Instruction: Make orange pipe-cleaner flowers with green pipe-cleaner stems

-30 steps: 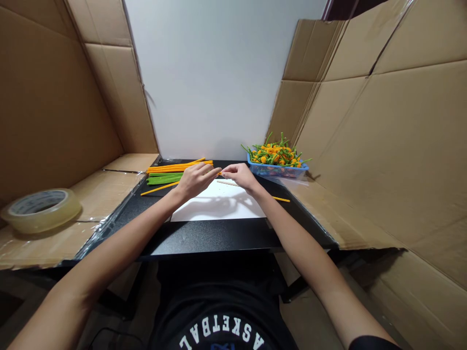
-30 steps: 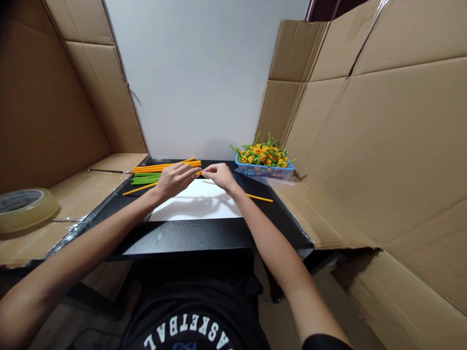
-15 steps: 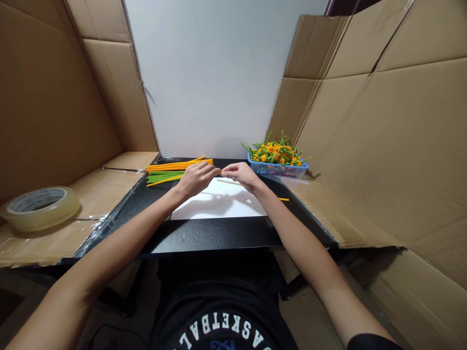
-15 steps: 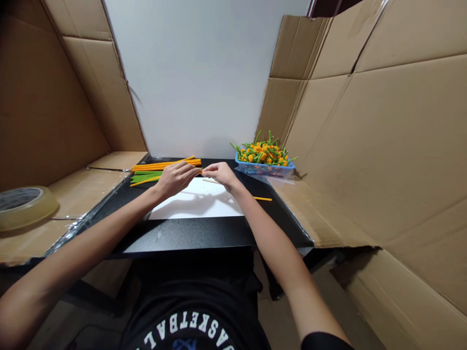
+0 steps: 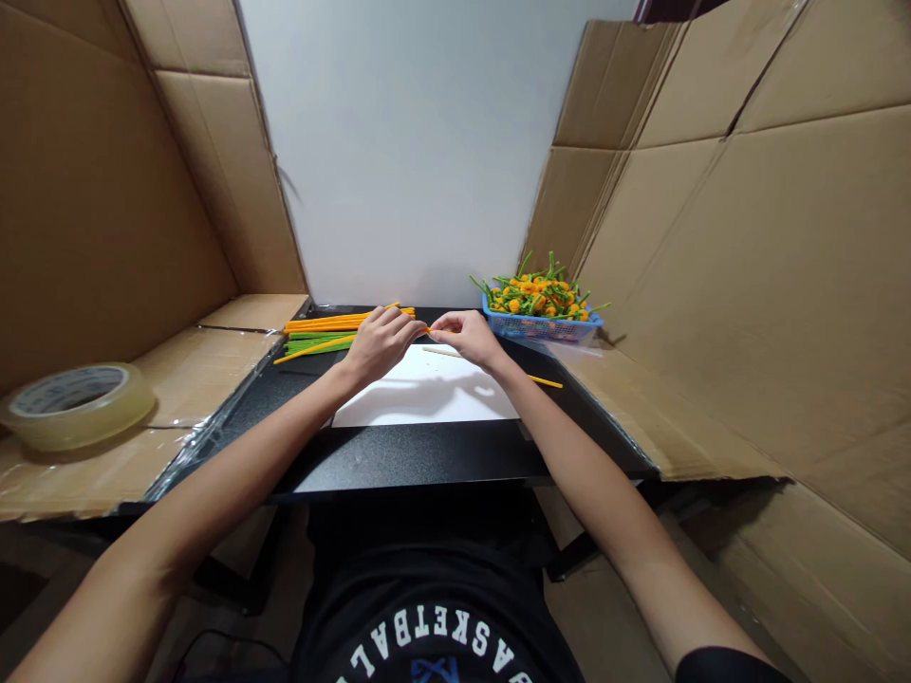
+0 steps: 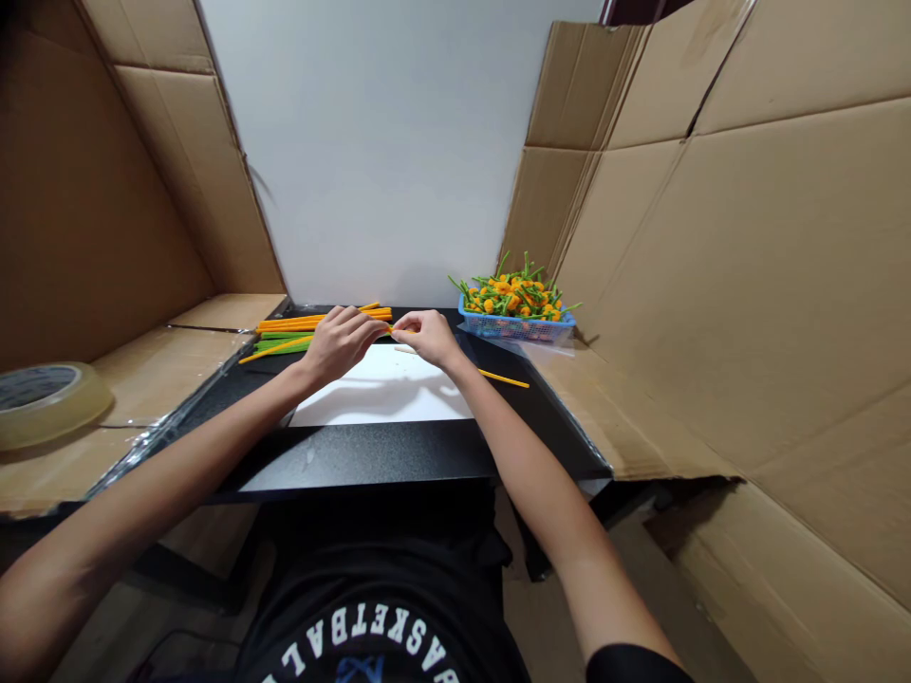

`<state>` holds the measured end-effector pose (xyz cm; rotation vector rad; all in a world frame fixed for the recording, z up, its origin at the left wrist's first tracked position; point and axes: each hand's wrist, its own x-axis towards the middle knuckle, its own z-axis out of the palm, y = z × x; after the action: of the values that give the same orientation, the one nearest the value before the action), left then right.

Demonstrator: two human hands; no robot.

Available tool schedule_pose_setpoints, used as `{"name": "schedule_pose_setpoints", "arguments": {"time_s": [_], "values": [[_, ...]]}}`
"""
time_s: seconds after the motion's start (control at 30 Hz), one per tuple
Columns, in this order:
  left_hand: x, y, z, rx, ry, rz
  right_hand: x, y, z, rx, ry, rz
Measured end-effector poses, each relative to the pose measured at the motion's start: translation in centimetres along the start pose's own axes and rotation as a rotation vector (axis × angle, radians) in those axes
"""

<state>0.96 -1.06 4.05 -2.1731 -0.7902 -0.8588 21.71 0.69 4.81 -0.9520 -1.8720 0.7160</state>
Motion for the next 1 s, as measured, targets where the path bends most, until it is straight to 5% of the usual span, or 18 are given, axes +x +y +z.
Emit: {"name": "schedule_pose_setpoints", "arguments": {"time_s": [0.4, 0.7, 1.0], "values": [[0.1, 0.1, 0.0, -0.04, -0.003, -0.005, -0.4, -0.9, -0.5, 0.232, -0.153, 0.141], [0.3, 0.0, 0.0, -0.18, -0.033, -0.042, -0.1, -0.1, -0.7, -0.041, -0.079, -0.044], [0.5, -0.4, 0.6, -0.648, -0.105, -0.348, -0.8, -0.9, -0.2, -0.302, -0.026, -0.299]]}}
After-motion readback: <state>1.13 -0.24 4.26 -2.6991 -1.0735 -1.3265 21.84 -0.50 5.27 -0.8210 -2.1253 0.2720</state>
